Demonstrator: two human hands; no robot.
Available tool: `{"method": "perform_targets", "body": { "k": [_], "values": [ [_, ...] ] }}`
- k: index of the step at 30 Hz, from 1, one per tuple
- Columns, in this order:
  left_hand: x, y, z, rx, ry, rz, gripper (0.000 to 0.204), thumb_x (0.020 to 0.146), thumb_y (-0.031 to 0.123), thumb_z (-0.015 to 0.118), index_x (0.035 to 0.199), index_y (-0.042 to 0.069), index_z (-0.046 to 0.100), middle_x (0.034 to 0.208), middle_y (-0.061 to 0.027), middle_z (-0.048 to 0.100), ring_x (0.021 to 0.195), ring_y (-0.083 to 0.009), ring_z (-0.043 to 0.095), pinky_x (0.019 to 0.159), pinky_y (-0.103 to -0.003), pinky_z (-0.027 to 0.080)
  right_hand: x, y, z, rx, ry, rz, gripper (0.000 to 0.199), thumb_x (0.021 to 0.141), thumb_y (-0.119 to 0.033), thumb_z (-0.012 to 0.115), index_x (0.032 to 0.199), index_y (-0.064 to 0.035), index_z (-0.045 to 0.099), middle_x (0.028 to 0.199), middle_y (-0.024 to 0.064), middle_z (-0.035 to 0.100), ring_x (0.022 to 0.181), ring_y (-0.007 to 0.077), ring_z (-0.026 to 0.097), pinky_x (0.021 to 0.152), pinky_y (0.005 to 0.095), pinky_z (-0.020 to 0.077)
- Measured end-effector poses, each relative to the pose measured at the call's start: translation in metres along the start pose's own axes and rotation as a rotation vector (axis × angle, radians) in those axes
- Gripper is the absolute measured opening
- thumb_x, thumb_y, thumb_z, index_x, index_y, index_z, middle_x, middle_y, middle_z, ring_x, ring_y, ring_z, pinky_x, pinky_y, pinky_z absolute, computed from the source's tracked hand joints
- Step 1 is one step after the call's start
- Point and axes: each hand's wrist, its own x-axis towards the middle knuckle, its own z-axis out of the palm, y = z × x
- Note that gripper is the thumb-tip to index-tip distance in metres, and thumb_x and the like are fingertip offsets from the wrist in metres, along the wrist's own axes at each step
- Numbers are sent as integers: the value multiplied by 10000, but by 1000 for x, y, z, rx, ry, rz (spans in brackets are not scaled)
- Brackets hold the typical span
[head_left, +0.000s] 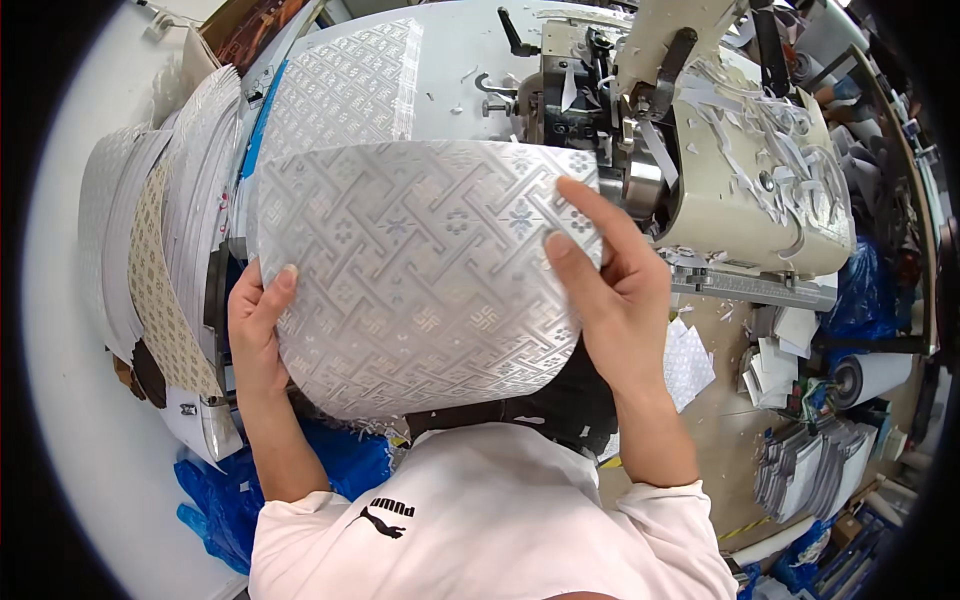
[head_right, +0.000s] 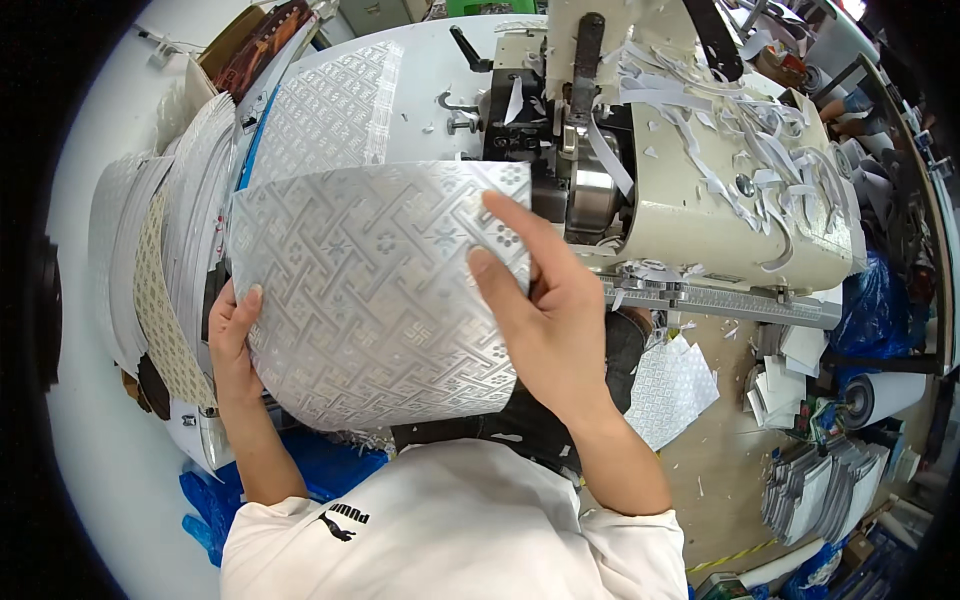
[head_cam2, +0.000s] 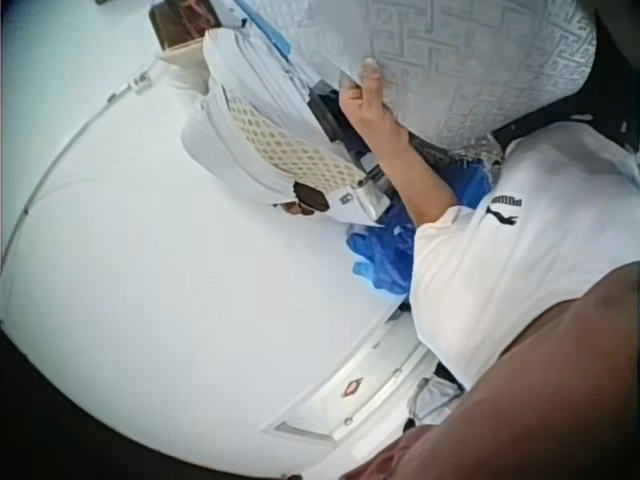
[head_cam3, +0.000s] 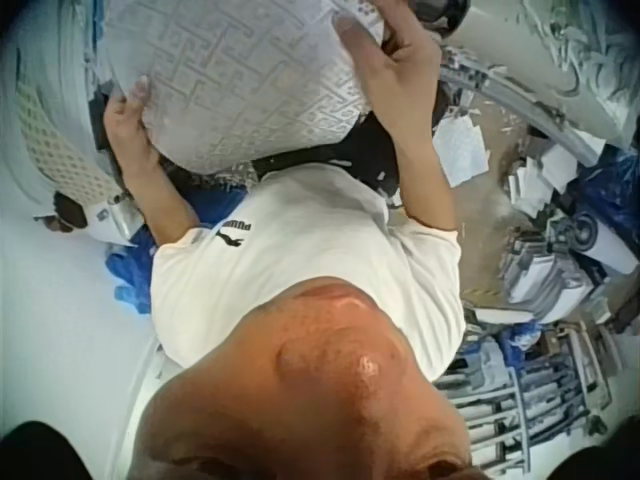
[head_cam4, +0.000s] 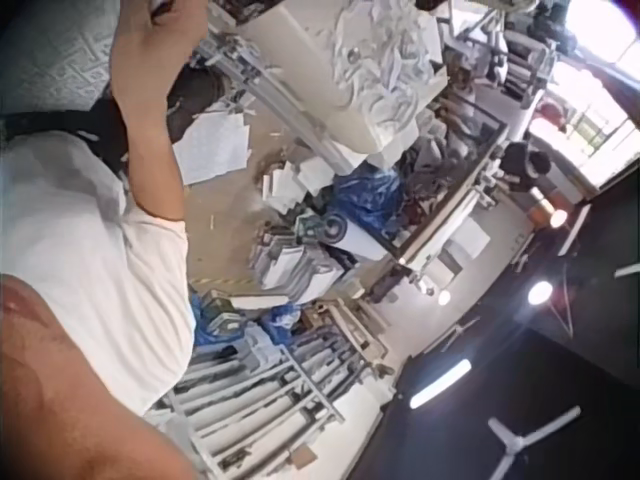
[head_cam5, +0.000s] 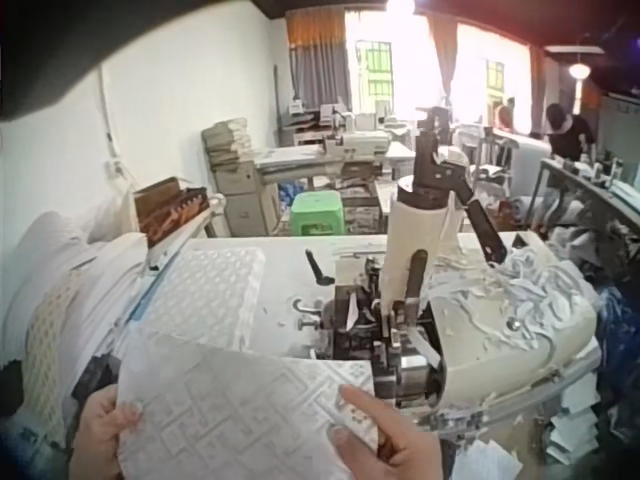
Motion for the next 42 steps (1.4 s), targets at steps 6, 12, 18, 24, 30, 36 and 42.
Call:
{"method": "perform_targets", "body": {
  "k": [6,12,18,24,30,36,42],
  "values": [
    [17,-3,19,59,-74,20,403,929,212,691,1221,-57,623,1105,-104,710,921,-125,674,832,-258,521,5,0,-11,15,145,105,370,947,-53,667,1308,21,627,778,-82,573,617,-17,395,535,173,271],
    [23,2,27,41,-80,3,393,929,214,693,1212,-51,631,1070,-88,716,904,-103,660,817,-242,508,17,2,-15,-26,168,91,357,946,-47,664,1292,37,638,792,-76,600,622,-22,408,541,163,271],
    [27,-1,32,36,-113,9,385,934,212,687,1208,-53,633,1063,-89,716,903,-99,655,821,-241,507,18,3,-26,5,197,90,346,944,-60,668,1280,20,652,763,-79,558,621,-14,402,538,170,281],
    [24,-16,69,100,-379,-39,335,963,188,658,1191,-57,638,1052,-79,715,917,-100,650,841,-247,506,15,-5,-75,-53,287,56,328,947,-62,670,1267,7,663,788,-54,609,651,-7,470,559,160,328],
    [20,-43,134,-23,-618,-112,276,1001,182,616,1164,-39,641,982,-57,707,825,-77,640,707,-234,520,9,-19,-157,-160,294,-13,327,950,-91,695,1265,-9,662,908,36,712,761,30,599,669,164,437],
    [20,-53,202,-58,-813,-160,236,1023,210,586,1081,-15,630,814,-5,638,698,-56,585,583,-240,487,-2,-45,-242,-356,329,33,355,982,-138,661,1317,-26,626,1023,59,715,872,52,619,794,199,468],
    [7,-44,245,-36,-919,-121,213,1011,211,605,1082,12,632,762,-18,634,644,-103,599,574,-270,487,-29,-78,-249,-957,613,-172,485,1008,-220,625,1439,-30,506,1332,187,612,1218,197,598,1007,325,457]
  ]
}}
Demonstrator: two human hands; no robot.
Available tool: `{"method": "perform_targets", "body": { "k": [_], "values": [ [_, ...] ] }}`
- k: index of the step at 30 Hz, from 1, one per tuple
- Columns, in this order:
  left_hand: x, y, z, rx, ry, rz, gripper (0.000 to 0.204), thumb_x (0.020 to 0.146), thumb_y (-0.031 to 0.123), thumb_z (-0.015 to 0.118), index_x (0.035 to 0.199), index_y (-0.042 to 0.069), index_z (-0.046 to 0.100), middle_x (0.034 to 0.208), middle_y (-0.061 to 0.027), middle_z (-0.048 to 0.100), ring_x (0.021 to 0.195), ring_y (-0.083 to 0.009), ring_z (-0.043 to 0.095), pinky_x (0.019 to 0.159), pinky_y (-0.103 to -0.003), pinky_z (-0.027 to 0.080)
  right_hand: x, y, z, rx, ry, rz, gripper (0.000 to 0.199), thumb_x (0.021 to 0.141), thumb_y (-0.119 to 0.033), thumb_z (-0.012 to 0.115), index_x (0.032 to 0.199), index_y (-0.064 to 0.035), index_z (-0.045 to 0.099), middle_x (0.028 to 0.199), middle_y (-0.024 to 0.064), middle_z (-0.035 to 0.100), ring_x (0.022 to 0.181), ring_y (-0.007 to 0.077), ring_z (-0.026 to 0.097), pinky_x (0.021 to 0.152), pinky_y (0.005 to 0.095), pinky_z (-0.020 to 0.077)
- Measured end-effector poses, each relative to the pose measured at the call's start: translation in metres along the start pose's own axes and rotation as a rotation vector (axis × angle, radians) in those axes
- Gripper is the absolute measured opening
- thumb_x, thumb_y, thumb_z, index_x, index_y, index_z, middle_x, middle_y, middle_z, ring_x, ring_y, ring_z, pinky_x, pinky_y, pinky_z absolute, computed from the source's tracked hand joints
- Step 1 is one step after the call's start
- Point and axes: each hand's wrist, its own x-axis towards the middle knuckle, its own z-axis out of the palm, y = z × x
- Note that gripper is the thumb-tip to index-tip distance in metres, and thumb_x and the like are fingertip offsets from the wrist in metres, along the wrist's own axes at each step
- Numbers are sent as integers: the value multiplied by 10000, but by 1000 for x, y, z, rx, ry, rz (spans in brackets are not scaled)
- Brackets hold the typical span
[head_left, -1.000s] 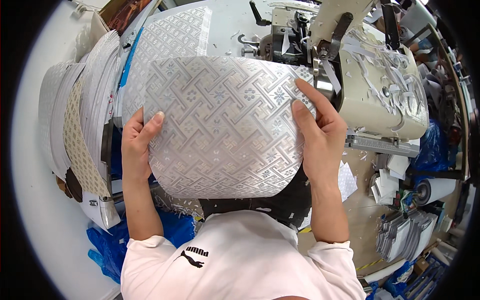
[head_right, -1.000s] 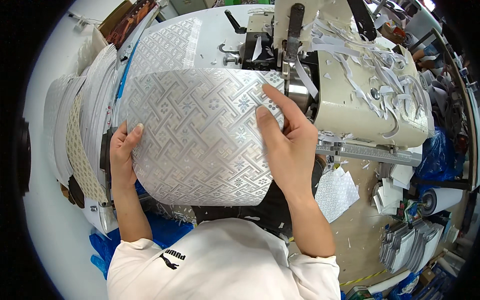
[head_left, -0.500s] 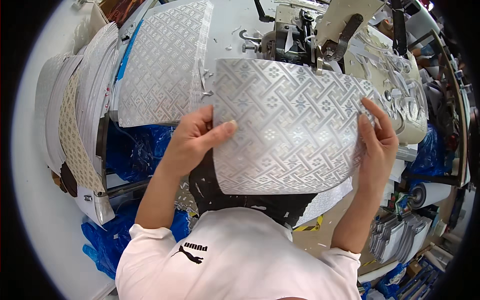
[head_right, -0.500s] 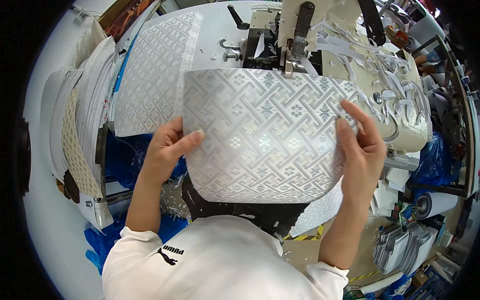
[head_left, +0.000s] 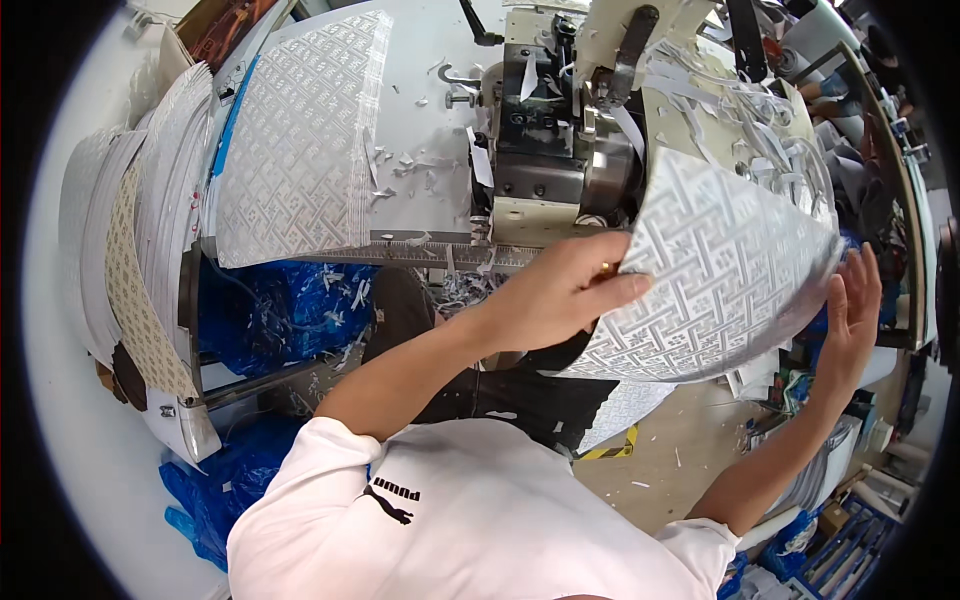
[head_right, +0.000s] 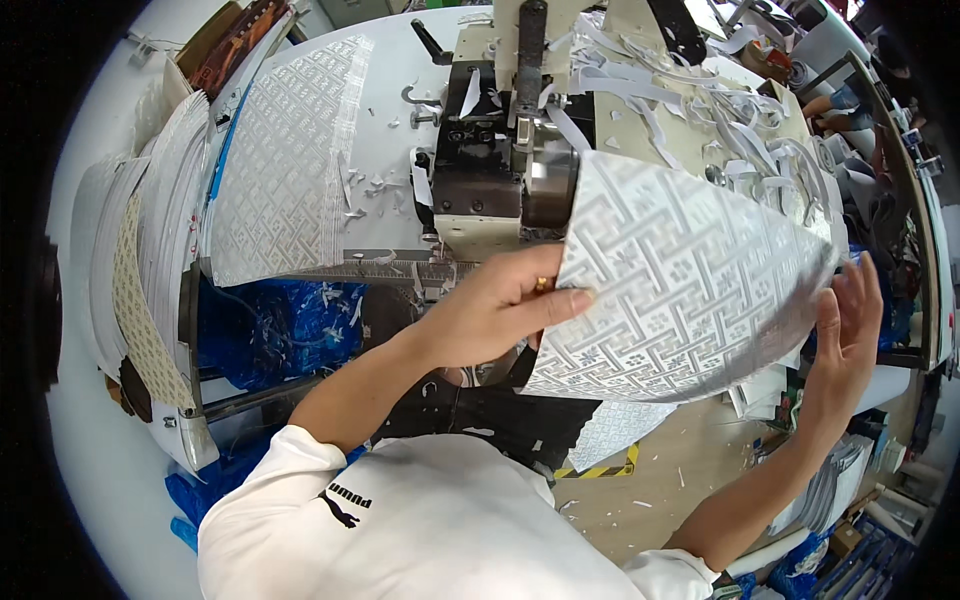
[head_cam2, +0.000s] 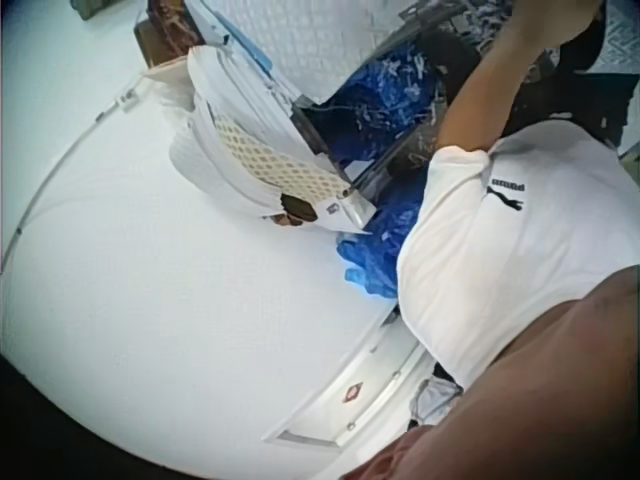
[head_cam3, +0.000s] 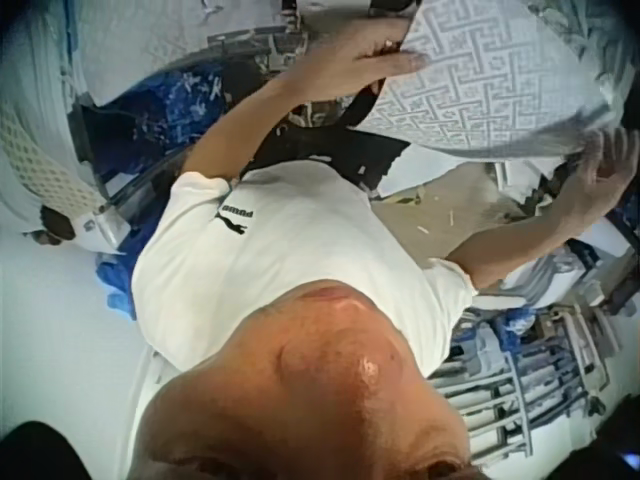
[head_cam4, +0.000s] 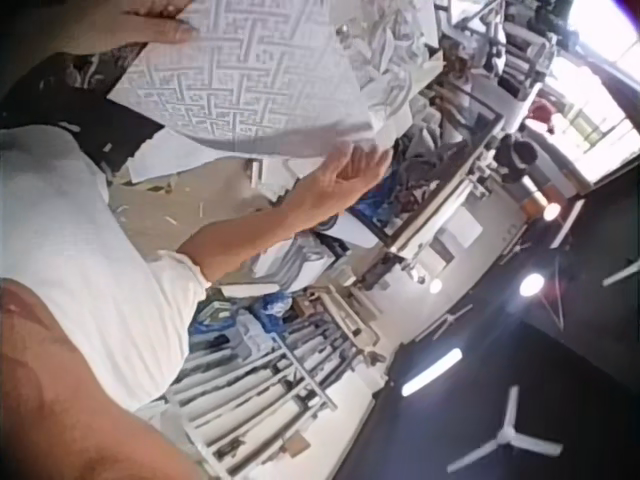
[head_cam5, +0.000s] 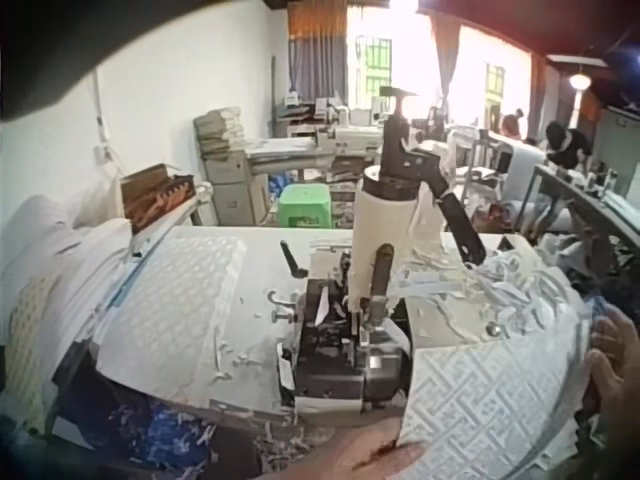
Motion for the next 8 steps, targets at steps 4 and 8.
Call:
{"method": "perform_targets", "body": {
  "k": [4,8],
  "values": [
    [-7,4,23,516,-202,464,216,975,200,648,1116,37,636,775,-69,653,635,-202,619,580,-317,493,-24,-45,-29,-277,-128,-668,519,943,-196,697,1401,-12,538,1345,167,602,1218,290,597,1019,383,476],
    [-29,5,29,680,-316,668,301,964,180,652,1247,84,613,878,-93,712,726,-319,666,640,-394,514,-53,-41,-63,-184,-730,-403,691,920,-309,704,1480,-17,422,1474,157,503,1352,323,483,1136,409,330]
  ]
}}
